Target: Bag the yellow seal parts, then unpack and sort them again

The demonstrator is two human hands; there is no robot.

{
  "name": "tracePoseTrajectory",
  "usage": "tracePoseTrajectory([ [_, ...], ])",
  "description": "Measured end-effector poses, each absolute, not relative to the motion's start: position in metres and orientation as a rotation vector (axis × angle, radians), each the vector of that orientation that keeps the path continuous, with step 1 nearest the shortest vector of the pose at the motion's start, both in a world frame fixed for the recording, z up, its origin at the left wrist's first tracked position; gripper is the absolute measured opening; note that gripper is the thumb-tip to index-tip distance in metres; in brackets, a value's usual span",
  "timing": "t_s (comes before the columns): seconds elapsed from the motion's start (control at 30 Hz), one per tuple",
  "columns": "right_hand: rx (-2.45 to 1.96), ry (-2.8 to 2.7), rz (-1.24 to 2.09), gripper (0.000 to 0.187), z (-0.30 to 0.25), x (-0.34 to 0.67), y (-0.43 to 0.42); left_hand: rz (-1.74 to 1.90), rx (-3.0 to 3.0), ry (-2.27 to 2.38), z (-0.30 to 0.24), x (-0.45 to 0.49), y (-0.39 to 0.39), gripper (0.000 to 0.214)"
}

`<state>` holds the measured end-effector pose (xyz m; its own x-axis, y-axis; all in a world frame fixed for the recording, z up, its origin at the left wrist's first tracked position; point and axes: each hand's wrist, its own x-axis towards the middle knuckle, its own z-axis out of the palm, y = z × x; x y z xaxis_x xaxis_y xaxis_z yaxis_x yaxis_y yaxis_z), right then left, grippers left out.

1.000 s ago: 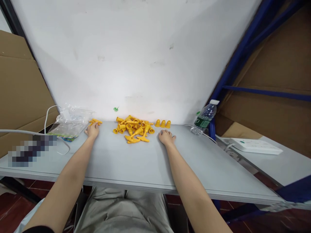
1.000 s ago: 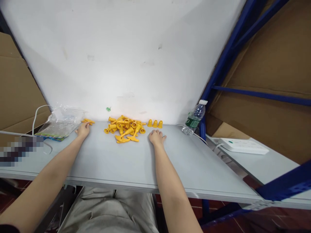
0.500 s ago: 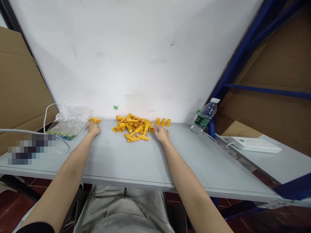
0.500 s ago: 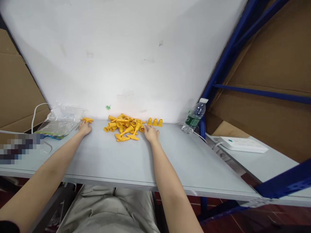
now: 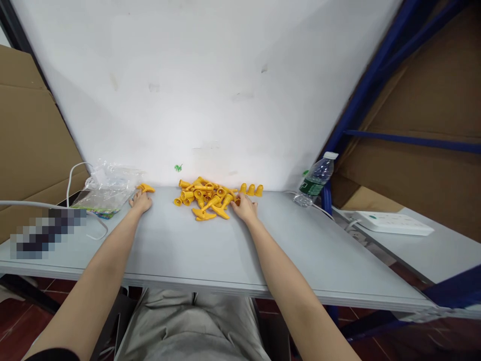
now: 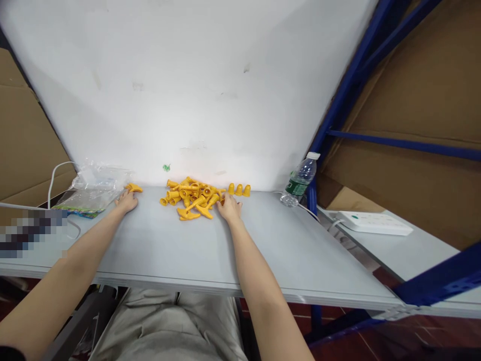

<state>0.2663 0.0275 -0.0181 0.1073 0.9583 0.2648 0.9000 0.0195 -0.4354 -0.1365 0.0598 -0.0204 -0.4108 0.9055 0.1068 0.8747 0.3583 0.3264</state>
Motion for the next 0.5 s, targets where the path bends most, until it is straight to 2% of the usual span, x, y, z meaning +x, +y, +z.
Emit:
tracePoseTrajectory([
  [0.2,-2.051,-1.745,0.092,0.042,-0.018,0.263,0.028,0.522,1.662,2.527,-0.016,-0.133,0.057,0.049],
  [0.37,-2.032,-1.792,0.125,0.041,-0.015,0.265,0.027,0.524,1.637,2.525,-0.015,-0.124,0.054,0.043],
  [0.5,-1.988,-1.744,0.110,0.048,-0.014,0.268,0.029,0.668,1.608,2.541,-0.011,-0.110,0.051,0.036],
])
